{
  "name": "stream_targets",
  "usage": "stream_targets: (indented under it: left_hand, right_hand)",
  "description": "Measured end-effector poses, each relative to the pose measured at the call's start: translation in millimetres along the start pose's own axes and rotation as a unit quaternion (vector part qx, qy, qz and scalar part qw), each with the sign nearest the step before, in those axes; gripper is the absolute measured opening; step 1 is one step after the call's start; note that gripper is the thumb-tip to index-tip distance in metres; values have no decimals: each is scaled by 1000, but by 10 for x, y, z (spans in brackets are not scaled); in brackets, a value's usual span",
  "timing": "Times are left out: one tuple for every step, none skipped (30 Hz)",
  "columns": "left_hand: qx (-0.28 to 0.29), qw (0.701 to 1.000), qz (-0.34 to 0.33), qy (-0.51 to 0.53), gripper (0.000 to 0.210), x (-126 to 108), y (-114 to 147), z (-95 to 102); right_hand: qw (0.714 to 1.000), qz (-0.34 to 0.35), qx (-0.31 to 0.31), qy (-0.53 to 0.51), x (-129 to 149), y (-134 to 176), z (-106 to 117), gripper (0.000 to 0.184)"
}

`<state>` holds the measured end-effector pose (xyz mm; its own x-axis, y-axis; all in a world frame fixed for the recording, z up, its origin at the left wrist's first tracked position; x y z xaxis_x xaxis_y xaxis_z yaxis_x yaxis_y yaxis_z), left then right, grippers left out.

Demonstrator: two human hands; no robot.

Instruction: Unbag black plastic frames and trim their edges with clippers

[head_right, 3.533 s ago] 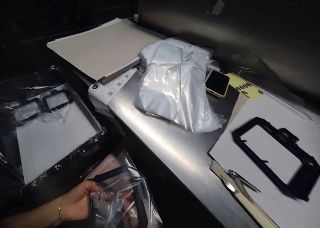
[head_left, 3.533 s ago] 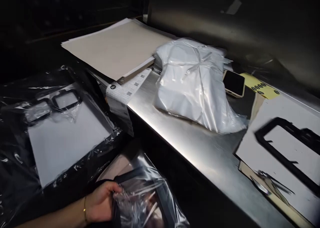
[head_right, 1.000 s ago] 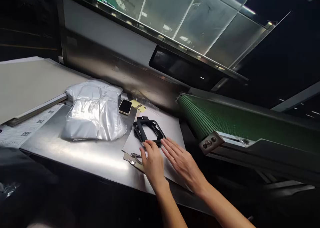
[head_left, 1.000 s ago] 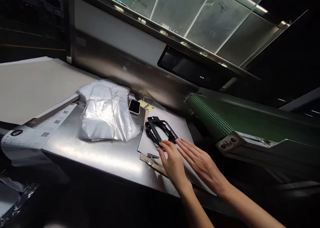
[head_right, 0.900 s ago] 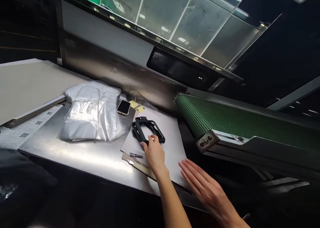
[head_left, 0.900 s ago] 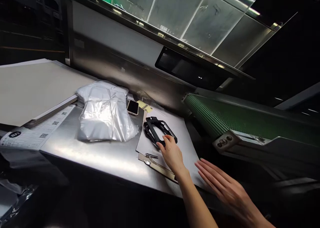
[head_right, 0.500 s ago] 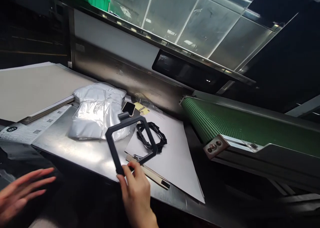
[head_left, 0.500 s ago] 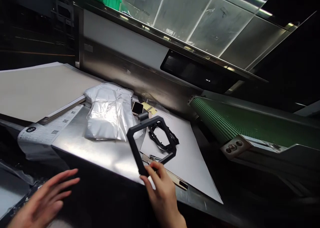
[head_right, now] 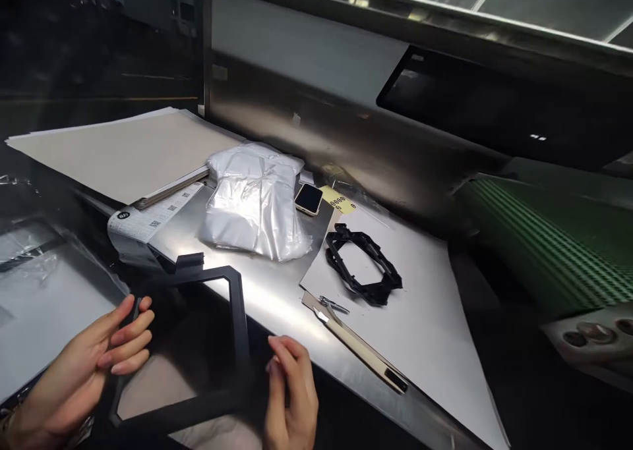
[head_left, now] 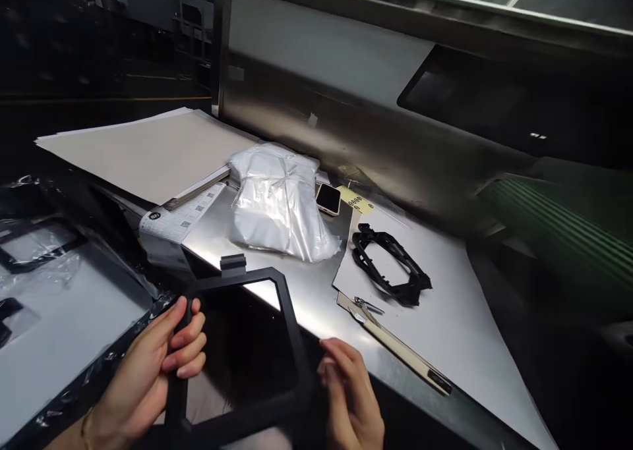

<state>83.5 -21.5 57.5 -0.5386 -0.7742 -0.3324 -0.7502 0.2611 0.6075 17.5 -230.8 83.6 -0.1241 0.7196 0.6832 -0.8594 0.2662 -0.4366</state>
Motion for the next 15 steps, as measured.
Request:
stream_targets:
  left_hand:
    - [-3,1000,15,9,24,-19,20,12]
    - [-5,1000,26,15,25,-29,34,14]
    - [-5,999,36,17,26,-30,43,11]
    - [-7,999,46,18,27,-23,47,5]
    - [-8,998,54,19,28,-11,48,0]
    - [-11,998,61,19,28,3,49,-3]
    - [-13,998,66,20,28,18,51,-5]
    - [-15,997,71,20,28,34,57,-9]
    - [-15,997,75,20,28,49,66,-14]
    - [-15,997,77,20,28,63,80,-22]
    - [-14,997,80,19,27,76,98,-32]
    - [-14,996,84,19,26,90,120,-44]
    - [-13,996,86,18,25,104,145,-58]
    - [-14,996,87,16,24,114,169,-70]
    - [-15,996,86,12,22,122,190,-78]
  right_hand:
    - [1000,-2,14,-15,-28,-16,-31,30]
    - [999,6,29,-26,-37,-17,-70,33]
    - [998,21,42,-36,-27,-6,-106,38]
    - [997,36,53,-47,-5,13,-137,42]
    - [995,48,61,-58,24,35,-159,46]
    - [994,57,66,-67,57,53,-172,50]
    - [993,64,67,-75,90,66,-176,52]
    - [992,72,61,-80,125,72,-171,53]
    - [992,84,52,-83,159,73,-162,54]
    - [991,96,41,-82,188,70,-153,54]
    - [990,109,31,-80,212,68,-146,53]
    - [990,118,23,-77,226,66,-142,53]
    - [989,123,20,-75,230,66,-143,51]
    - [989,124,20,-73,225,70,-146,50]
    - [989,124,23,-72,216,78,-148,49]
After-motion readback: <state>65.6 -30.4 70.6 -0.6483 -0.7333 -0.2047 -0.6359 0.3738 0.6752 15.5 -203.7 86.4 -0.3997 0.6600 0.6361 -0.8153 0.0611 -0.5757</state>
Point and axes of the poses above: each hand's wrist, its own y-axis away from the middle knuckle, its own z-axis out of the back of the hand, x = y × z, the point moved 5 cm from there along -y, towards the middle knuckle, and after that the axes turned 6 degrees about y, right-handed, at the moved point
